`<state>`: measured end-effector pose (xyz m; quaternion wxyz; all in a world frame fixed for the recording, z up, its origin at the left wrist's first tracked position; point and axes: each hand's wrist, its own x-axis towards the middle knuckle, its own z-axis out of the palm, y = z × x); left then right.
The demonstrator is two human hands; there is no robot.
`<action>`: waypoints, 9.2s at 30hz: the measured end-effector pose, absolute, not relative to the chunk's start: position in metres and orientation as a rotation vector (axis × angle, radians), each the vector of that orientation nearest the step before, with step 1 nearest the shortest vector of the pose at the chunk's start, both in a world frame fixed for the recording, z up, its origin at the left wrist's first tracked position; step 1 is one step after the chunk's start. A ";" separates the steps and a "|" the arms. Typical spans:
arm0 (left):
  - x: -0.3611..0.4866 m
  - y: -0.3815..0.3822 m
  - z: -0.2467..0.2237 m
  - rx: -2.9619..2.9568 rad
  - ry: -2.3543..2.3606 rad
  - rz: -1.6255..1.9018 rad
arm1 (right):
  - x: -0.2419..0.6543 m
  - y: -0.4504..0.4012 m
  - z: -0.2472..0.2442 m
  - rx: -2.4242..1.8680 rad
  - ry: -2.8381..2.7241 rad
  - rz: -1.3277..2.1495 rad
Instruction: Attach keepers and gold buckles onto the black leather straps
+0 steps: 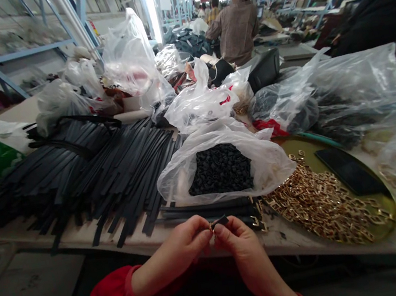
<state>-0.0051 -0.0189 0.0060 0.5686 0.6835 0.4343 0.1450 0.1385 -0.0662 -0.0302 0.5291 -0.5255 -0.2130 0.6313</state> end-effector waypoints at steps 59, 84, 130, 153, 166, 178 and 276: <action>-0.001 0.000 0.004 1.432 1.083 0.411 | 0.214 0.068 -0.031 -2.145 -1.881 0.325; -0.013 -0.013 0.009 1.640 1.230 0.526 | 0.143 -0.045 -0.008 -1.409 -1.038 1.550; -0.013 -0.020 0.006 1.572 1.201 0.412 | 0.145 -0.060 -0.021 -1.376 -1.162 1.436; -0.009 -0.035 0.010 1.825 1.284 0.419 | 0.142 -0.059 -0.014 -1.415 -1.055 1.544; -0.009 -0.034 0.000 1.905 1.323 0.377 | 0.135 -0.066 -0.033 -1.455 -1.265 1.240; -0.023 -0.020 0.015 1.864 1.046 0.280 | 0.145 -0.070 -0.018 -1.380 -1.177 1.452; -0.021 -0.045 0.010 1.228 0.886 0.173 | 0.163 -0.097 -0.017 -1.388 -1.650 1.431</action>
